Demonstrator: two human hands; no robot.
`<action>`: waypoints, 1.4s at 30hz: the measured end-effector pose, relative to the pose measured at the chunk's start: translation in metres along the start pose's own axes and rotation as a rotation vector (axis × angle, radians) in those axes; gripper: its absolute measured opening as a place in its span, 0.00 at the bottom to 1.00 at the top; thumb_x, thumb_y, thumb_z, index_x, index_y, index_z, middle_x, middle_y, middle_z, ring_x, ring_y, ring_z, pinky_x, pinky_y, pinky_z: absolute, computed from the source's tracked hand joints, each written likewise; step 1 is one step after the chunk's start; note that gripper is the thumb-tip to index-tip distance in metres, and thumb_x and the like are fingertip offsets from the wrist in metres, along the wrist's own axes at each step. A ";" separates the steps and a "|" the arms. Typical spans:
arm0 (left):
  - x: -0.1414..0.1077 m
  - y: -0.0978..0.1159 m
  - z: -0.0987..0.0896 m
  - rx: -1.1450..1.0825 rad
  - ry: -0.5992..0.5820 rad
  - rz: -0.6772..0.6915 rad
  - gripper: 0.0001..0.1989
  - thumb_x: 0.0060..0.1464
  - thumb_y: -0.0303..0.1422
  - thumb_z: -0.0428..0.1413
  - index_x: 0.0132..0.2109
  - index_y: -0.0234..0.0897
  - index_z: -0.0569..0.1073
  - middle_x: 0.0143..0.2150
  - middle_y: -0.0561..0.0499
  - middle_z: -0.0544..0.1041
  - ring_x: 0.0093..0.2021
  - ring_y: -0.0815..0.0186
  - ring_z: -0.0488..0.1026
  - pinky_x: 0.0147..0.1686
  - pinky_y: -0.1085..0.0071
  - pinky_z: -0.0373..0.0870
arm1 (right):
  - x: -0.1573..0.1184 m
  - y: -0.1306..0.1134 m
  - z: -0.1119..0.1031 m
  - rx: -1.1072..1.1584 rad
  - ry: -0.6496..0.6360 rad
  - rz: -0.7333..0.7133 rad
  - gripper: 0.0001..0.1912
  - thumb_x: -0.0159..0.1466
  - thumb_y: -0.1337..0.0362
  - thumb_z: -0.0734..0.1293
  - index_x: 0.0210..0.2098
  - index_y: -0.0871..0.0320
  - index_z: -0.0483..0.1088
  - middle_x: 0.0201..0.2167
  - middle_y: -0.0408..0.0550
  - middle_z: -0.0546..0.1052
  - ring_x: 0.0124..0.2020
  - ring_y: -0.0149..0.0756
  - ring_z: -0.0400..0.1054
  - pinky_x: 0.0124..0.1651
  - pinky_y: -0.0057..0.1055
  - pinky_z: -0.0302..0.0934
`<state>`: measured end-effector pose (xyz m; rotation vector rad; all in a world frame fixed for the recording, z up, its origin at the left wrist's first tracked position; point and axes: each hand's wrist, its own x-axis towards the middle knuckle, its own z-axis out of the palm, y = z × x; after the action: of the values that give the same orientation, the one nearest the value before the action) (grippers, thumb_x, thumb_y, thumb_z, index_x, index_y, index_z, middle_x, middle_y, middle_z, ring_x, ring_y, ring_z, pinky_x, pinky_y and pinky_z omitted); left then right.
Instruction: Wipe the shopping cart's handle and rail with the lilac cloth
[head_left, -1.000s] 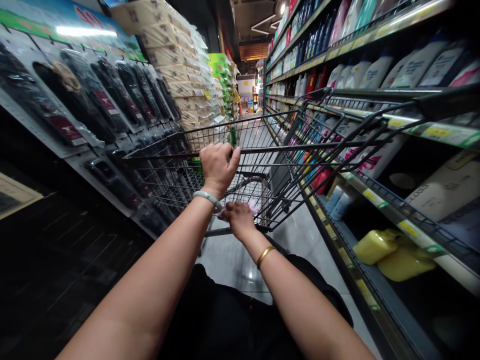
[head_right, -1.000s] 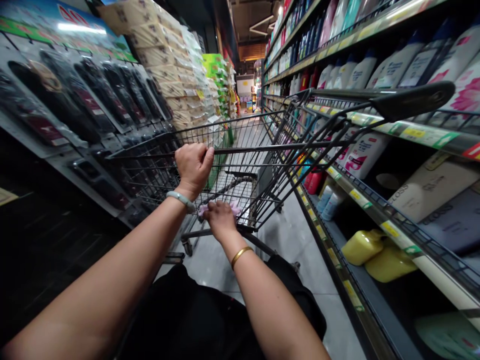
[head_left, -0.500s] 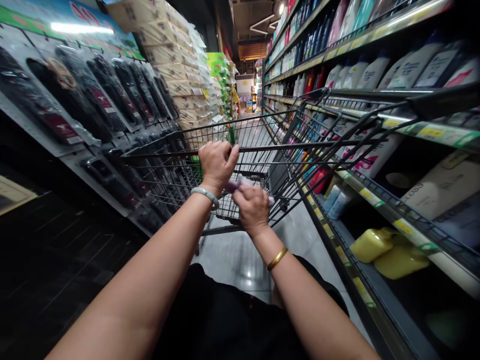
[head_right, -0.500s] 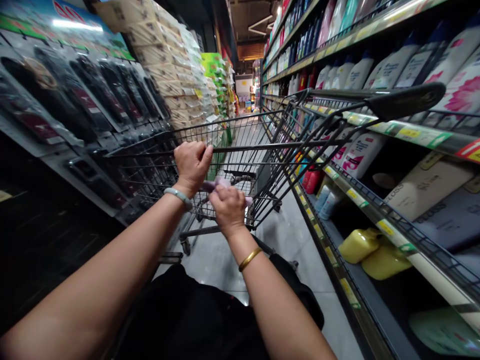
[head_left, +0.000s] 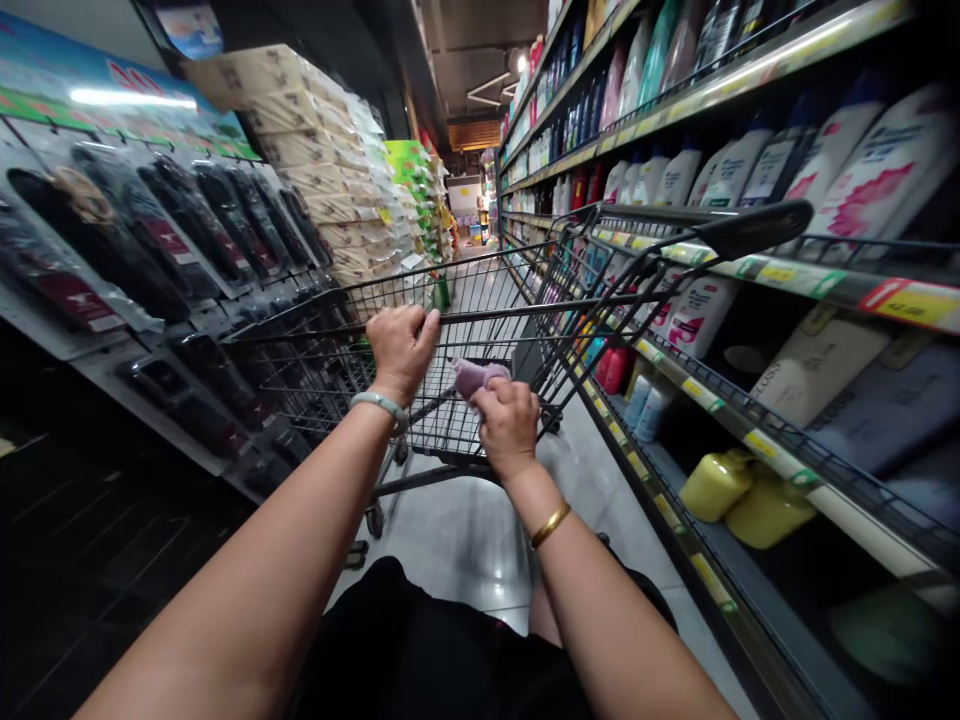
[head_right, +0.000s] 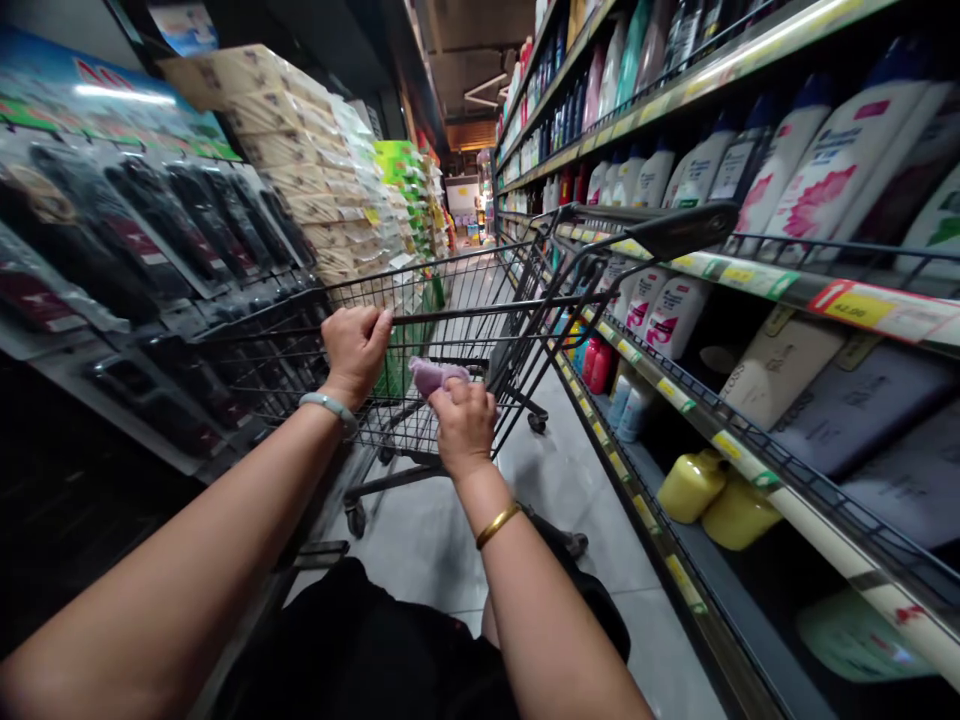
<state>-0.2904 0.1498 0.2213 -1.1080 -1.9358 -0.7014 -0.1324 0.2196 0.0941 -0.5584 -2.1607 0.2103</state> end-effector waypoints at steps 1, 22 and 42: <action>0.001 -0.001 0.001 -0.001 0.001 -0.004 0.23 0.64 0.46 0.44 0.23 0.40 0.56 0.26 0.50 0.68 0.31 0.62 0.63 0.37 0.63 0.51 | 0.001 0.000 -0.001 0.001 -0.021 -0.023 0.15 0.67 0.69 0.62 0.43 0.45 0.77 0.53 0.43 0.74 0.48 0.41 0.58 0.48 0.39 0.51; 0.006 0.019 0.000 0.057 0.069 -0.037 0.15 0.64 0.43 0.46 0.37 0.42 0.73 0.43 0.43 0.76 0.48 0.52 0.67 0.47 0.57 0.52 | 0.059 0.036 -0.109 -0.022 0.455 0.076 0.12 0.63 0.70 0.64 0.39 0.50 0.78 0.46 0.49 0.71 0.46 0.43 0.59 0.48 0.39 0.55; 0.013 0.128 0.027 -0.112 0.094 0.050 0.23 0.68 0.44 0.40 0.26 0.40 0.62 0.28 0.49 0.70 0.34 0.59 0.63 0.38 0.60 0.48 | 0.053 0.055 -0.114 -0.007 0.440 0.094 0.10 0.64 0.69 0.64 0.37 0.51 0.78 0.44 0.50 0.71 0.45 0.41 0.61 0.51 0.38 0.59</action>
<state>-0.1919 0.2362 0.2280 -1.1669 -1.8017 -0.8281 -0.0526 0.2873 0.1821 -0.6450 -1.7114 0.1169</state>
